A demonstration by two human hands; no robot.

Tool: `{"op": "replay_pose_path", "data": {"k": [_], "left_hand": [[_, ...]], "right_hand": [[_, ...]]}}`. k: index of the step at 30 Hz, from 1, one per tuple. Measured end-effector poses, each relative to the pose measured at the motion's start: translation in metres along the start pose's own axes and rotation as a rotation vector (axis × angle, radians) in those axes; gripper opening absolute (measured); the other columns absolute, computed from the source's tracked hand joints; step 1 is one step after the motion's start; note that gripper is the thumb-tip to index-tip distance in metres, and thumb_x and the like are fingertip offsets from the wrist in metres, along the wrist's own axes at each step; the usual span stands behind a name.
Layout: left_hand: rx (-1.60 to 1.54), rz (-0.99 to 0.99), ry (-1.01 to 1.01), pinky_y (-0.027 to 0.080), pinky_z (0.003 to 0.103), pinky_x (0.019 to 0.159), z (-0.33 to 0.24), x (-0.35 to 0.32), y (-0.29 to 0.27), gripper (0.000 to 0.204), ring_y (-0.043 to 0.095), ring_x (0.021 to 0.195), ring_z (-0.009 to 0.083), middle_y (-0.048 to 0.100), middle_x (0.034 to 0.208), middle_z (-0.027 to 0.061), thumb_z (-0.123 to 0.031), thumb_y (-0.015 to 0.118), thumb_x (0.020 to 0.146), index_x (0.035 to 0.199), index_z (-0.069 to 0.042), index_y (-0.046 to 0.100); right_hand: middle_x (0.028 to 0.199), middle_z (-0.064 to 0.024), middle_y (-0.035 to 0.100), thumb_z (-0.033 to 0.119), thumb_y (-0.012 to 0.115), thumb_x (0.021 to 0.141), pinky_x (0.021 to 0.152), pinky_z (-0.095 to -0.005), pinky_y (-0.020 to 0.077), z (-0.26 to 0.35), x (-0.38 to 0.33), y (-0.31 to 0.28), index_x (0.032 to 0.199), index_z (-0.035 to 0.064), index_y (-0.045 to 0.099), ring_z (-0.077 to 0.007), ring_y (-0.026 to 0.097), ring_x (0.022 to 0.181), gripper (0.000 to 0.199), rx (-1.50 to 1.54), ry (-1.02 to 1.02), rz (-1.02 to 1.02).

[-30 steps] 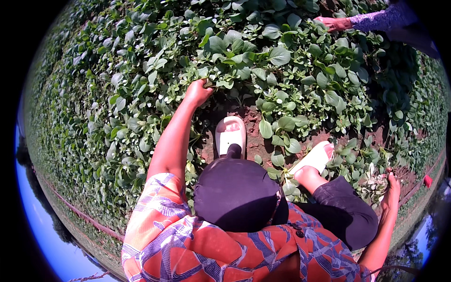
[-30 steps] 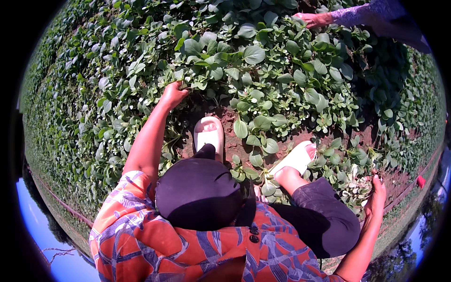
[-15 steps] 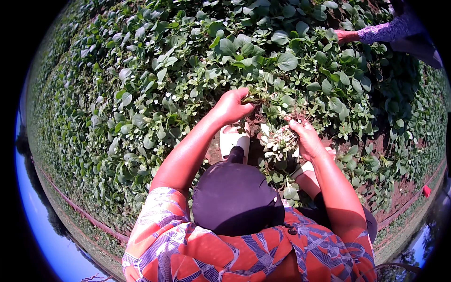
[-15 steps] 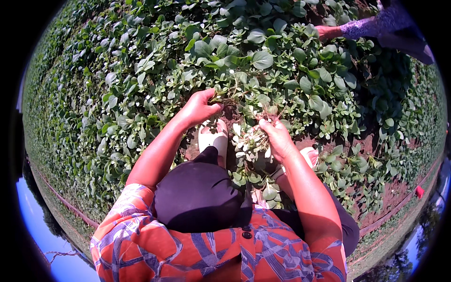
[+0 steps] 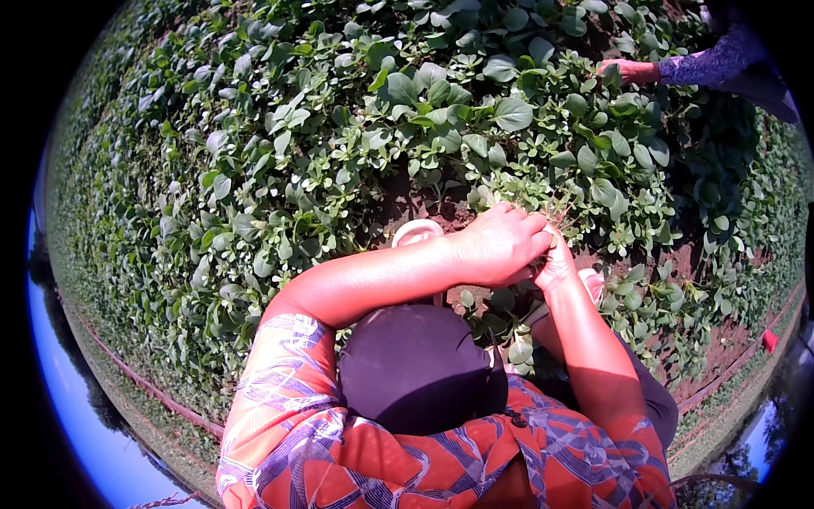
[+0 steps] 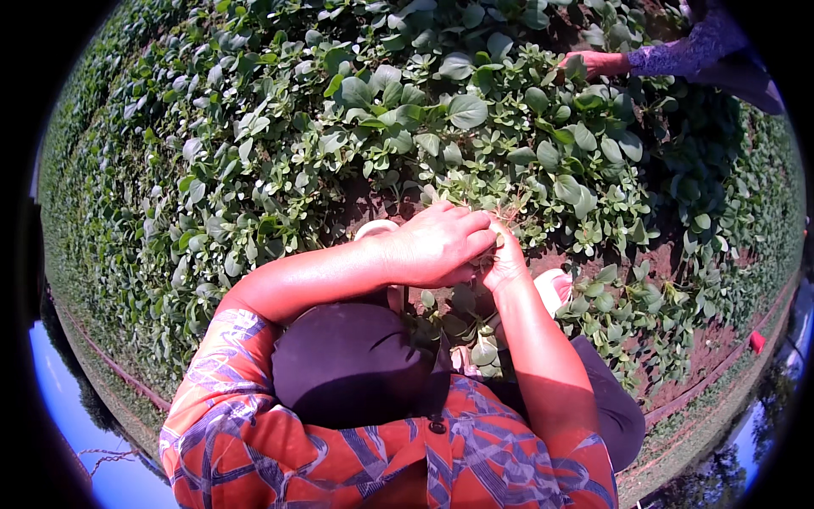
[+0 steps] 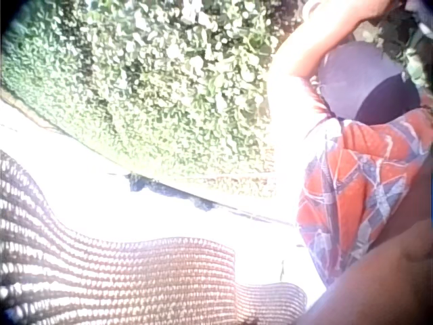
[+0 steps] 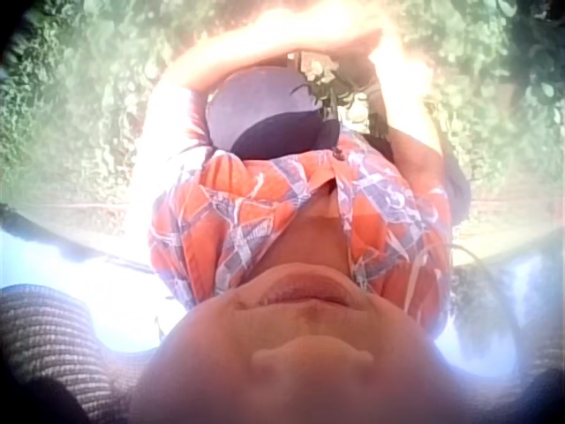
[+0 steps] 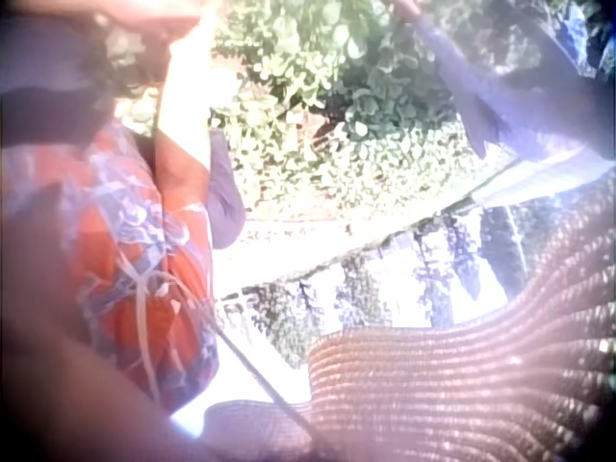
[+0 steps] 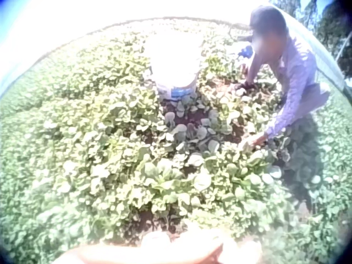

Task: The person pulls leafy green plants from the soil by hand and places them into a green bucket, then picks up a purple mesh bag containing harvested greens.

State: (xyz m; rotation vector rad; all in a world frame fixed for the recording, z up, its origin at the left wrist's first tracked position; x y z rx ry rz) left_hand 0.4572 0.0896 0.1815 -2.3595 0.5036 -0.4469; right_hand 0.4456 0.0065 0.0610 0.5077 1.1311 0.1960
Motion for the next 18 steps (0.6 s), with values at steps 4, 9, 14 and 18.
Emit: {"op": "replay_pose_path", "data": {"k": [4, 9, 14, 18], "left_hand": [[-0.389, -0.351, -0.375, 0.042, 0.036, 0.064, 0.068, -0.008, -0.039, 0.024, 0.051, 0.073, 0.0276, 0.05, 0.082, 0.0111, -0.016, 0.058, 0.069, 0.088, -0.003, 0.05], [0.189, -0.062, -0.776, 0.044, 0.038, 0.07, 0.193, -0.06, 0.021, 0.018, 0.053, 0.083, 0.0316, 0.05, 0.09, 0.0161, -0.005, 0.047, 0.071, 0.088, -0.003, 0.051], [0.199, 0.07, -0.714, 0.044, 0.039, 0.072, 0.217, -0.062, 0.046, 0.022, 0.052, 0.088, 0.0324, 0.05, 0.103, 0.0126, -0.008, 0.048, 0.071, 0.092, -0.007, 0.052], [-0.028, -0.211, -0.776, 0.043, 0.037, 0.071, 0.229, -0.075, 0.033, 0.021, 0.053, 0.085, 0.0323, 0.054, 0.093, 0.0136, -0.01, 0.05, 0.072, 0.094, -0.009, 0.052]], "right_hand": [[0.094, -0.0148, 0.056, 0.022, 0.049, 0.08, 0.068, -0.0408, 0.0499, 0.035, -0.006, 0.005, 0.104, 0.0006, 0.048, -0.0248, 0.057, 0.084, 0.032, 0.01, -0.015, 0.066], [0.097, -0.0177, 0.054, 0.023, 0.048, 0.081, 0.066, -0.0453, 0.0499, 0.059, -0.022, 0.003, 0.107, -0.0011, 0.045, -0.0289, 0.057, 0.085, 0.036, 0.007, -0.046, 0.013], [0.092, -0.0139, 0.057, 0.015, 0.053, 0.079, 0.067, -0.0368, 0.0506, 0.052, -0.033, -0.024, 0.1, -0.0022, 0.05, -0.0227, 0.058, 0.078, 0.028, -0.055, -0.053, -0.153], [0.091, -0.014, 0.057, 0.015, 0.053, 0.078, 0.068, -0.0352, 0.0502, 0.041, -0.032, -0.025, 0.099, -0.0035, 0.05, -0.0225, 0.058, 0.078, 0.028, -0.057, -0.007, -0.134]]}}
Point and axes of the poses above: each hand's wrist, its own x-axis towards the middle knuckle, its own y-axis out of the palm, z = x × y, the point moved 8 cm from there along x, towards the middle knuckle
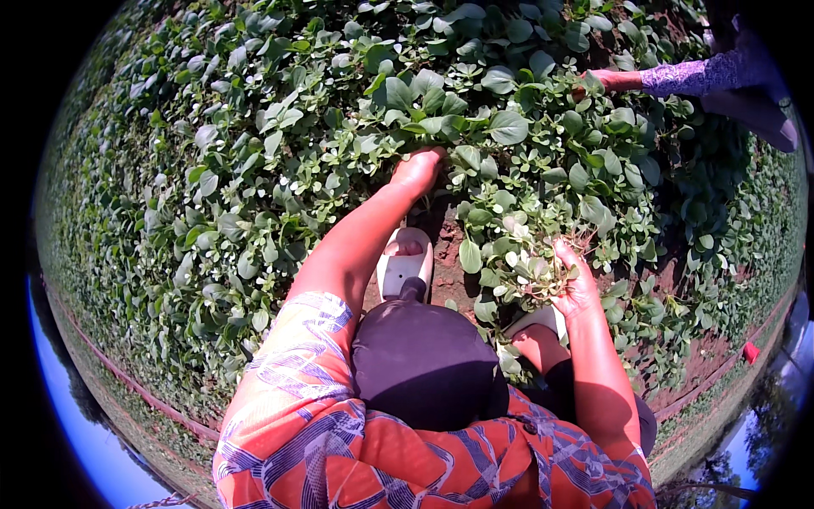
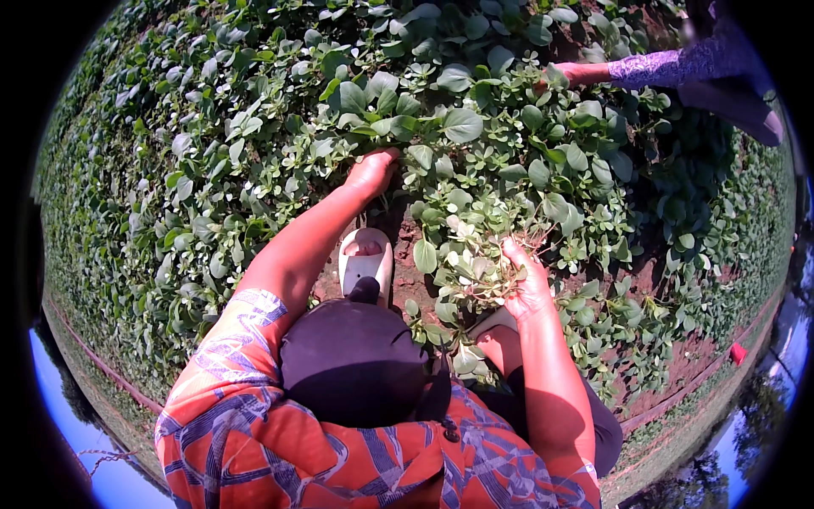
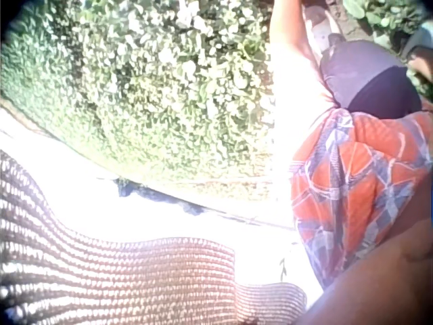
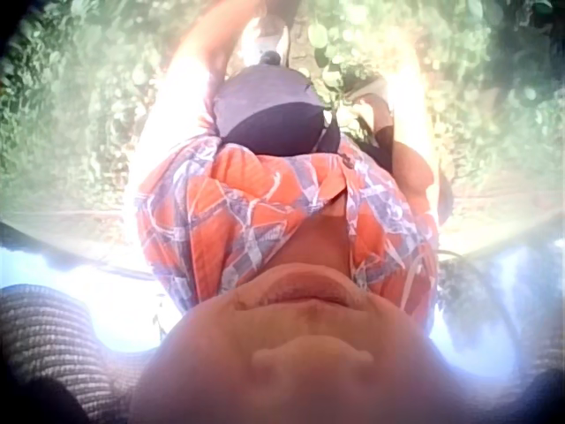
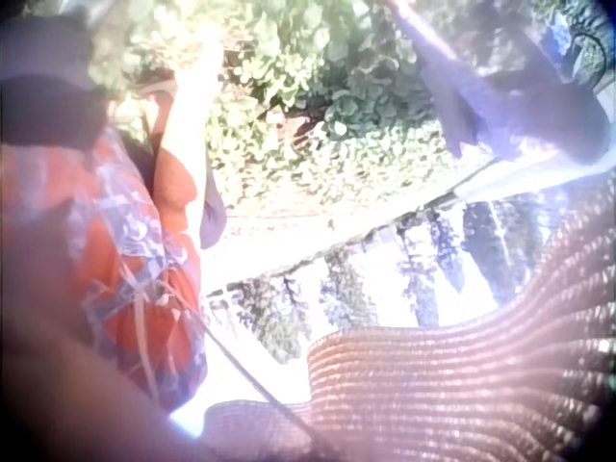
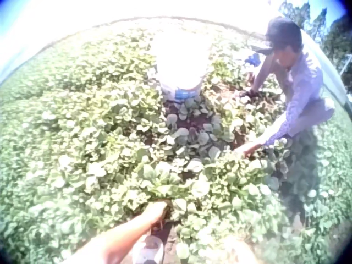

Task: The person pulls leafy green plants from the soil by hand and places them into a green bucket, then picks up a purple mesh bag containing harvested greens.

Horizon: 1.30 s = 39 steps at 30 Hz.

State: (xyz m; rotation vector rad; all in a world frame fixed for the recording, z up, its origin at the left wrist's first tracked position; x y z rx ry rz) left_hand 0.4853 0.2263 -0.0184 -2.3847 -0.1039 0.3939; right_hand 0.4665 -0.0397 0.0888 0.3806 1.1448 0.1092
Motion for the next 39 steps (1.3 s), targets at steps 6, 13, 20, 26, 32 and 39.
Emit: {"op": "replay_pose_path", "data": {"k": [6, 13, 20, 26, 32, 39], "left_hand": [[-0.134, -0.074, -0.131, 0.043, 0.037, 0.074, 0.016, -0.008, -0.008, 0.019, 0.052, 0.085, 0.0326, 0.056, 0.09, 0.0161, -0.012, 0.053, 0.072, 0.091, -0.008, 0.054], [-0.157, -0.164, -0.067, 0.044, 0.038, 0.064, -0.004, -0.005, -0.029, 0.011, 0.054, 0.076, 0.0313, 0.056, 0.078, 0.0151, -0.012, 0.053, 0.072, 0.081, -0.006, 0.053], [0.258, -0.122, -0.017, 0.044, 0.04, 0.063, 0.009, -0.014, -0.019, 0.019, 0.053, 0.075, 0.0334, 0.055, 0.08, 0.0146, -0.009, 0.049, 0.069, 0.087, -0.009, 0.053], [0.335, 0.154, -0.005, 0.043, 0.038, 0.073, 0.002, -0.007, 0.008, 0.03, 0.051, 0.089, 0.0313, 0.051, 0.097, 0.0153, -0.005, 0.045, 0.07, 0.099, -0.011, 0.051], [0.302, 0.017, 0.114, 0.043, 0.033, 0.079, 0.004, 0.011, 0.001, 0.033, 0.05, 0.096, 0.0264, 0.05, 0.104, 0.0117, -0.003, 0.046, 0.069, 0.1, -0.013, 0.053], [0.273, 0.11, 0.151, 0.046, 0.035, 0.07, -0.001, 0.014, 0.007, 0.035, 0.055, 0.084, 0.0295, 0.054, 0.094, 0.014, 0.0, 0.049, 0.063, 0.097, -0.008, 0.053]], "right_hand": [[0.09, -0.0146, 0.057, 0.015, 0.054, 0.078, 0.066, -0.0355, 0.0514, -0.007, 0.008, -0.009, 0.1, -0.0027, 0.049, -0.0226, 0.059, 0.075, 0.029, -0.103, -0.013, -0.112], [0.086, -0.0099, 0.057, 0.012, 0.059, 0.074, 0.064, -0.035, 0.0501, -0.009, 0.009, -0.006, 0.097, 0.001, 0.051, -0.0203, 0.058, 0.073, 0.026, -0.14, -0.007, -0.153], [0.088, -0.0094, 0.057, 0.012, 0.06, 0.074, 0.067, -0.0351, 0.0494, -0.012, 0.004, -0.005, 0.1, 0.0011, 0.05, -0.02, 0.057, 0.075, 0.03, -0.197, 0.005, -0.162], [0.09, -0.0088, 0.056, 0.013, 0.059, 0.074, 0.067, -0.0333, 0.0488, -0.006, 0.003, -0.013, 0.101, 0.0009, 0.05, -0.0184, 0.056, 0.078, 0.031, -0.243, -0.01, -0.189], [0.097, -0.0092, 0.054, 0.013, 0.06, 0.073, 0.074, -0.0355, 0.0461, -0.013, 0.005, -0.004, 0.106, 0.0017, 0.047, -0.0202, 0.054, 0.086, 0.038, -0.236, -0.044, -0.169], [0.089, -0.0117, 0.056, 0.012, 0.06, 0.073, 0.066, -0.037, 0.0503, -0.01, 0.01, -0.02, 0.101, -0.0001, 0.049, -0.0218, 0.057, 0.076, 0.032, -0.247, -0.09, -0.212]]}}
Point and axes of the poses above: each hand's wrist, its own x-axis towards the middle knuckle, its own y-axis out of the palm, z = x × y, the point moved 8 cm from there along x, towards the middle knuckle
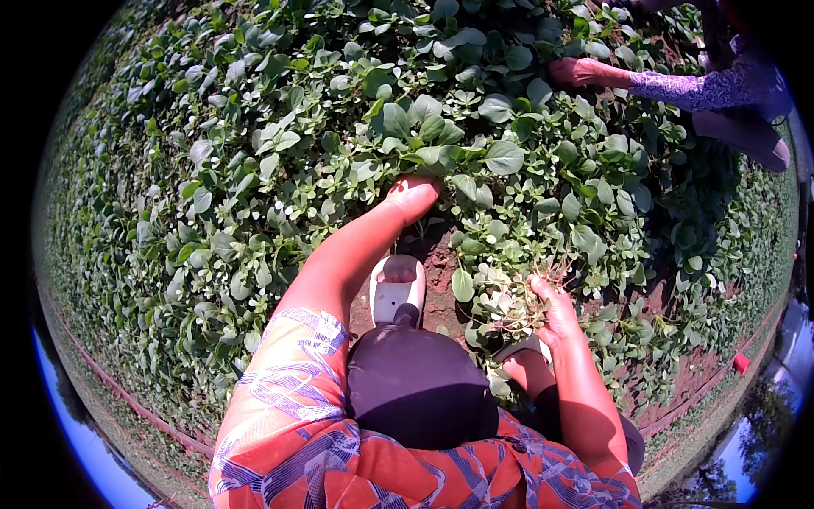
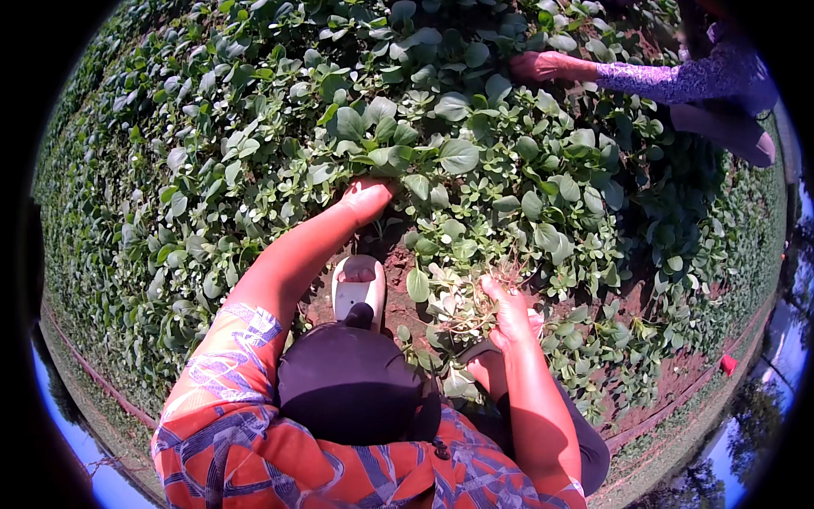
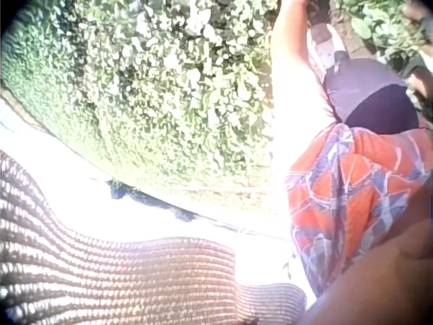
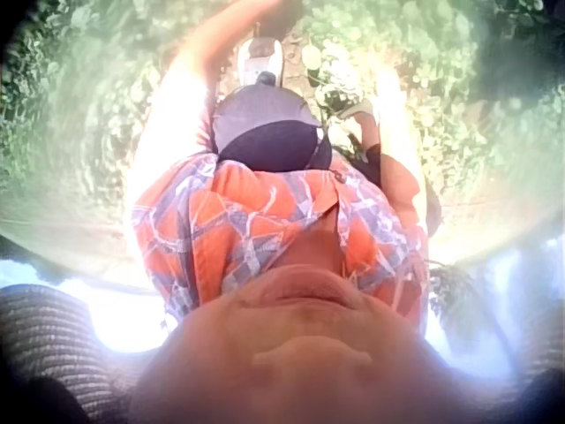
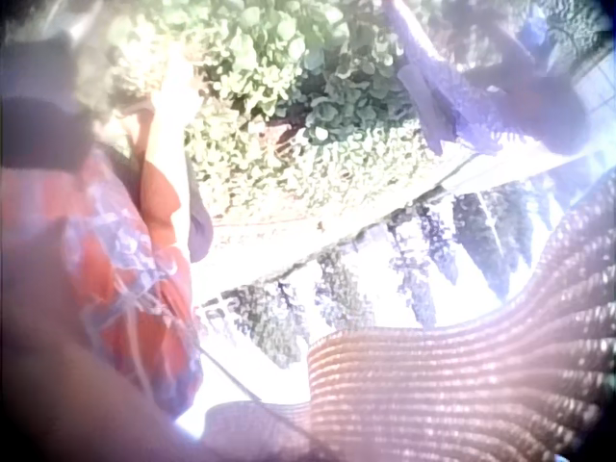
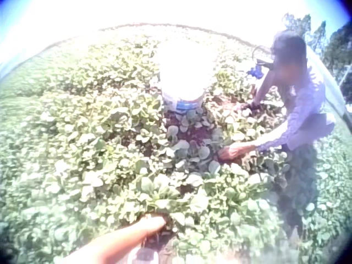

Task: The person pulls leafy green plants from the soil by hand and places them into a green bucket, then picks up a purple mesh bag containing harvested greens.

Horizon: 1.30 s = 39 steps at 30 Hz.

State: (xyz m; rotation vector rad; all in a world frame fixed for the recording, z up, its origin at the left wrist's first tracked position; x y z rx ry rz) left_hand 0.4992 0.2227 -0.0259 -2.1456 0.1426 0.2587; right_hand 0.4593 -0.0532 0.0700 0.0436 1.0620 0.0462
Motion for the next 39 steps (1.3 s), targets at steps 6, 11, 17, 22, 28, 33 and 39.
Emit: {"op": "replay_pose_path", "data": {"k": [6, 11, 17, 22, 28, 33, 39], "left_hand": [[0.113, -0.004, 0.155, 0.046, 0.037, 0.066, -0.011, -0.006, -0.003, 0.029, 0.056, 0.076, 0.0308, 0.056, 0.088, 0.0148, -0.008, 0.051, 0.066, 0.095, -0.011, 0.054], [-0.058, 0.073, -0.138, 0.045, 0.038, 0.07, 0.003, -0.011, -0.008, 0.028, 0.054, 0.083, 0.0305, 0.055, 0.095, 0.0133, -0.011, 0.048, 0.07, 0.097, -0.014, 0.055], [-0.29, -0.216, 0.068, 0.043, 0.039, 0.061, -0.039, -0.01, -0.036, 0.011, 0.052, 0.071, 0.0317, 0.053, 0.074, 0.0134, -0.011, 0.053, 0.066, 0.075, -0.005, 0.05], [-0.303, 0.1, 0.411, 0.045, 0.037, 0.06, -0.169, -0.038, -0.041, 0.015, 0.053, 0.07, 0.0318, 0.049, 0.076, 0.0128, -0.007, 0.053, 0.064, 0.077, -0.003, 0.048], [-0.442, 0.184, 0.777, 0.045, 0.036, 0.065, -0.223, -0.068, -0.059, 0.023, 0.053, 0.076, 0.0313, 0.052, 0.081, 0.0146, -0.004, 0.051, 0.066, 0.089, 0.0, 0.051], [-0.441, -0.215, 0.227, 0.044, 0.035, 0.067, -0.113, -0.025, -0.067, 0.019, 0.053, 0.076, 0.0303, 0.053, 0.079, 0.0139, 0.0, 0.05, 0.066, 0.084, -0.001, 0.055], [0.009, 0.044, -0.029, 0.045, 0.041, 0.068, -0.043, 0.017, 0.008, 0.016, 0.053, 0.08, 0.0341, 0.054, 0.087, 0.0178, 0.0, 0.048, 0.064, 0.079, 0.001, 0.053]], "right_hand": [[0.094, -0.0109, 0.054, 0.012, 0.058, 0.075, 0.07, -0.0344, 0.0481, -0.003, -0.005, 0.011, 0.104, 0.0005, 0.047, -0.0199, 0.055, 0.081, 0.033, 0.024, 0.098, 0.05], [0.094, -0.008, 0.054, 0.011, 0.06, 0.073, 0.074, -0.0317, 0.0455, 0.004, -0.005, 0.016, 0.105, 0.0026, 0.047, -0.0177, 0.053, 0.083, 0.035, 0.006, 0.062, 0.052], [0.094, -0.0078, 0.054, 0.013, 0.06, 0.073, 0.076, -0.0325, 0.0435, -0.001, -0.002, 0.015, 0.102, 0.003, 0.048, -0.0177, 0.053, 0.084, 0.032, -0.018, 0.075, 0.057], [0.094, -0.0085, 0.055, 0.035, 0.053, 0.078, 0.077, -0.0364, 0.045, 0.002, -0.002, 0.043, 0.101, 0.0045, 0.048, -0.0201, 0.053, 0.088, 0.039, 0.286, 0.094, 0.209], [0.084, -0.0123, 0.058, 0.028, 0.052, 0.077, 0.066, -0.0381, 0.0494, -0.018, 0.006, 0.025, 0.097, 0.0028, 0.052, -0.0251, 0.058, 0.074, 0.032, 0.34, 0.209, 0.058], [0.088, -0.0132, 0.057, 0.015, 0.056, 0.074, 0.066, -0.0448, 0.0499, 0.015, 0.006, -0.027, 0.097, 0.0035, 0.051, -0.0269, 0.058, 0.077, 0.026, 0.313, 0.112, 0.025], [0.083, -0.0095, 0.059, 0.012, 0.057, 0.073, 0.059, -0.0298, 0.0514, 0.119, -0.096, -0.131, 0.095, 0.0005, 0.053, -0.017, 0.059, 0.066, 0.025, 0.227, -0.181, -0.243]]}}
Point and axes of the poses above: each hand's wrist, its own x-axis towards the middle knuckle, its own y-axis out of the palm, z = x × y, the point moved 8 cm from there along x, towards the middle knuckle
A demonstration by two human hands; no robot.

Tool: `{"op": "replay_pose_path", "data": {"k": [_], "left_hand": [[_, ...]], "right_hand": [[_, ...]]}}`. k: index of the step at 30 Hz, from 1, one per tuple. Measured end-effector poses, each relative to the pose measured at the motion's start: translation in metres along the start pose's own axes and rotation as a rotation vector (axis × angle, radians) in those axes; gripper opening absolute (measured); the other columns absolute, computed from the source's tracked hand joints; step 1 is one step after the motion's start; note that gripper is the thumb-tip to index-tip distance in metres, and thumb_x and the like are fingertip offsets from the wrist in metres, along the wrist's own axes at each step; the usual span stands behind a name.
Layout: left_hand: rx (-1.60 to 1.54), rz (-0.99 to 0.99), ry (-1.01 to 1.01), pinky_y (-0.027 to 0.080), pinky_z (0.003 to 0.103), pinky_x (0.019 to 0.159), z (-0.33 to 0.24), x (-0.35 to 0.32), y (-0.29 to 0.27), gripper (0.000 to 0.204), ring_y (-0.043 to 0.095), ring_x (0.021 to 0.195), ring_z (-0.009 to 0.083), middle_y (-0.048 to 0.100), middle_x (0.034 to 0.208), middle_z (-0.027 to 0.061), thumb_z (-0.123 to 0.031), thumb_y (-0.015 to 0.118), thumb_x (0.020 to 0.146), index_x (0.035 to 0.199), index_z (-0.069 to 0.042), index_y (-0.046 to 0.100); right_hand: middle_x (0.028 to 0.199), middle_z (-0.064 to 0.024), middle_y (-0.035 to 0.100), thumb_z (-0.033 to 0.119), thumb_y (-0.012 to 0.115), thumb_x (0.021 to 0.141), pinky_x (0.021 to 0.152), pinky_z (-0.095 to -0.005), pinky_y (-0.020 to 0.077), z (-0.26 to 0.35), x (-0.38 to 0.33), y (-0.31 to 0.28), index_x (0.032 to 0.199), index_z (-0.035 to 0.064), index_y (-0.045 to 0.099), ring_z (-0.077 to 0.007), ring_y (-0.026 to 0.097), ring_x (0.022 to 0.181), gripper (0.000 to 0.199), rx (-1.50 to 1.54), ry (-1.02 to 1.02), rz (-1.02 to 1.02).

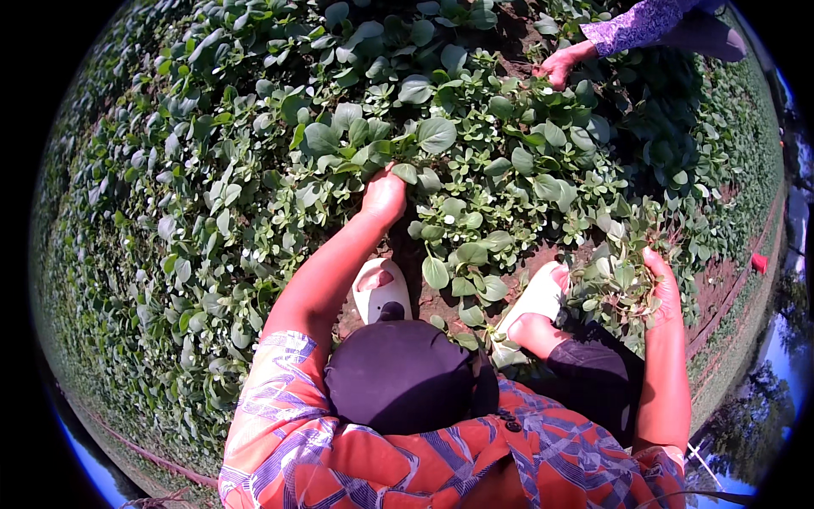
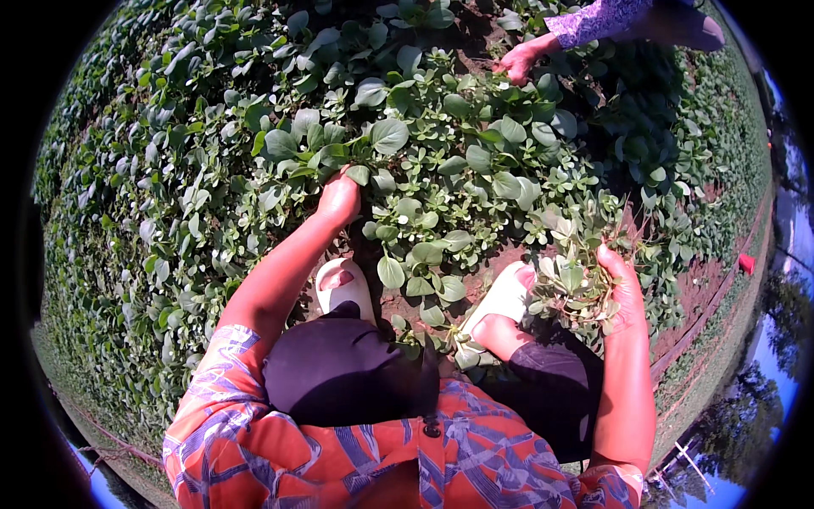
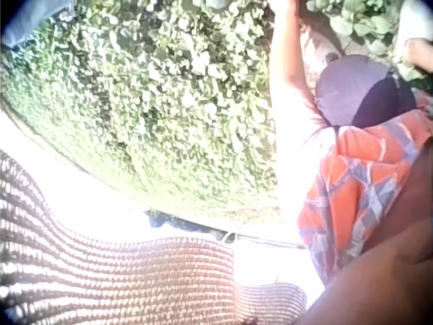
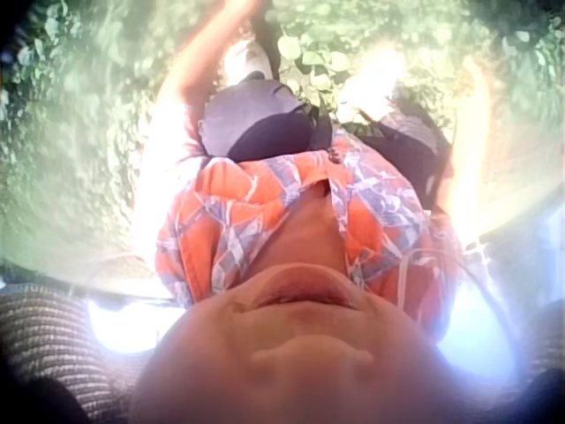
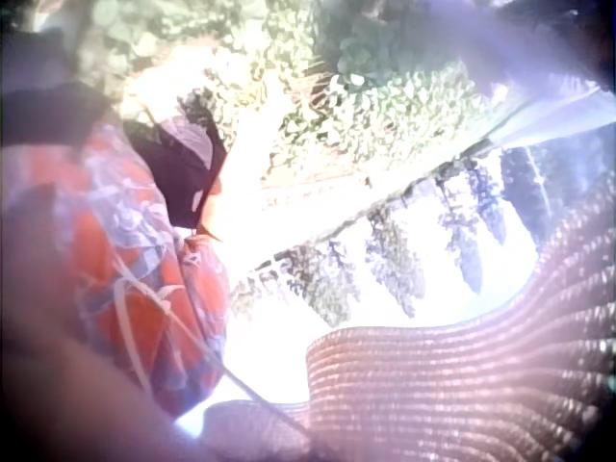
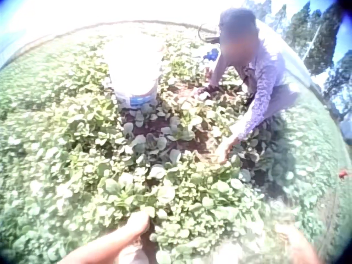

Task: The person pulls leafy green plants from the soil by hand and places them into a green bucket, then picks up a purple mesh bag containing harvested greens.

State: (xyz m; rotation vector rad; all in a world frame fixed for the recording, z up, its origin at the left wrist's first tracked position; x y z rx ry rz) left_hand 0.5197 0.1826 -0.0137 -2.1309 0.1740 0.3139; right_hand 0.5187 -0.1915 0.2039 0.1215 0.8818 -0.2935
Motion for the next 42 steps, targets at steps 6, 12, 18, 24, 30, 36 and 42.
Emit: {"op": "replay_pose_path", "data": {"k": [6, 12, 18, 24, 30, 36, 42], "left_hand": [[-0.206, -0.109, 0.024, 0.039, 0.039, 0.081, -0.016, 0.018, -0.003, 0.046, 0.043, 0.098, 0.0352, 0.041, 0.109, 0.0183, -0.002, 0.053, 0.065, 0.109, -0.007, 0.039], [-0.011, -0.065, 0.093, 0.04, 0.039, 0.079, -0.015, 0.022, 0.01, 0.04, 0.045, 0.094, 0.0332, 0.044, 0.101, 0.0166, -0.001, 0.051, 0.065, 0.103, -0.004, 0.042], [-0.013, 0.226, 0.094, 0.042, 0.035, 0.077, 0.004, 0.039, 0.035, 0.026, 0.051, 0.089, 0.0279, 0.052, 0.099, 0.014, -0.007, 0.044, 0.07, 0.095, -0.009, 0.053], [-0.332, -0.053, 0.062, 0.043, 0.034, 0.067, -0.001, 0.042, 0.0, 0.018, 0.054, 0.076, 0.0305, 0.056, 0.08, 0.0145, -0.005, 0.057, 0.067, 0.084, -0.004, 0.054], [-1.223, -0.068, -0.278, 0.042, 0.025, 0.055, 0.019, 0.032, 0.016, 0.018, 0.049, 0.057, 0.0083, 0.056, 0.068, 0.0047, -0.007, 0.061, 0.069, 0.083, 0.001, 0.054], [-0.165, -0.002, -0.113, 0.042, 0.041, 0.074, -0.012, 0.048, 0.014, 0.03, 0.053, 0.082, 0.0358, 0.054, 0.089, 0.0227, -0.01, 0.053, 0.069, 0.096, -0.001, 0.045], [-0.185, -0.085, -0.014, 0.043, 0.04, 0.067, 0.004, 0.066, 0.037, 0.021, 0.051, 0.082, 0.0354, 0.048, 0.094, 0.0181, -0.008, 0.052, 0.068, 0.089, -0.009, 0.051]], "right_hand": [[0.09, -0.0116, 0.059, 0.018, 0.056, 0.076, 0.062, -0.0324, 0.0516, 0.068, -0.095, -0.138, 0.098, 0.0017, 0.053, -0.0213, 0.06, 0.072, 0.028, 0.207, -0.281, -0.361], [0.087, -0.0077, 0.06, 0.019, 0.058, 0.075, 0.053, -0.0316, 0.0515, 0.03, -0.091, -0.22, 0.097, 0.0051, 0.053, -0.0206, 0.059, 0.069, 0.026, 0.233, -0.292, -0.526], [0.084, -0.0085, 0.059, 0.02, 0.056, 0.077, 0.052, -0.0327, 0.0524, 0.047, -0.089, -0.197, 0.095, 0.0047, 0.053, -0.0207, 0.06, 0.068, 0.024, 0.162, -0.39, -0.501], [0.084, -0.0097, 0.06, 0.017, 0.055, 0.077, 0.054, -0.0353, 0.0532, 0.047, -0.083, -0.195, 0.093, 0.0039, 0.054, -0.022, 0.06, 0.068, 0.02, 0.227, -0.385, -0.434], [0.083, -0.0098, 0.06, 0.016, 0.055, 0.077, 0.054, -0.0386, 0.0529, 0.044, -0.081, -0.201, 0.091, 0.0044, 0.054, -0.0225, 0.06, 0.069, 0.018, 0.231, -0.333, -0.403], [0.083, -0.0089, 0.059, 0.018, 0.056, 0.077, 0.051, -0.0389, 0.0525, 0.047, -0.082, -0.191, 0.093, 0.0061, 0.052, -0.022, 0.06, 0.067, 0.02, 0.19, -0.329, -0.432], [0.082, -0.0091, 0.059, 0.02, 0.056, 0.077, 0.051, -0.038, 0.0525, 0.043, -0.082, -0.204, 0.094, 0.0069, 0.052, -0.0215, 0.06, 0.066, 0.022, 0.201, -0.338, -0.46]]}}
Point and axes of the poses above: each hand's wrist, its own x-axis towards the middle knuckle, its own y-axis out of the palm, z = x × y, the point moved 8 cm from there along x, towards the middle knuckle
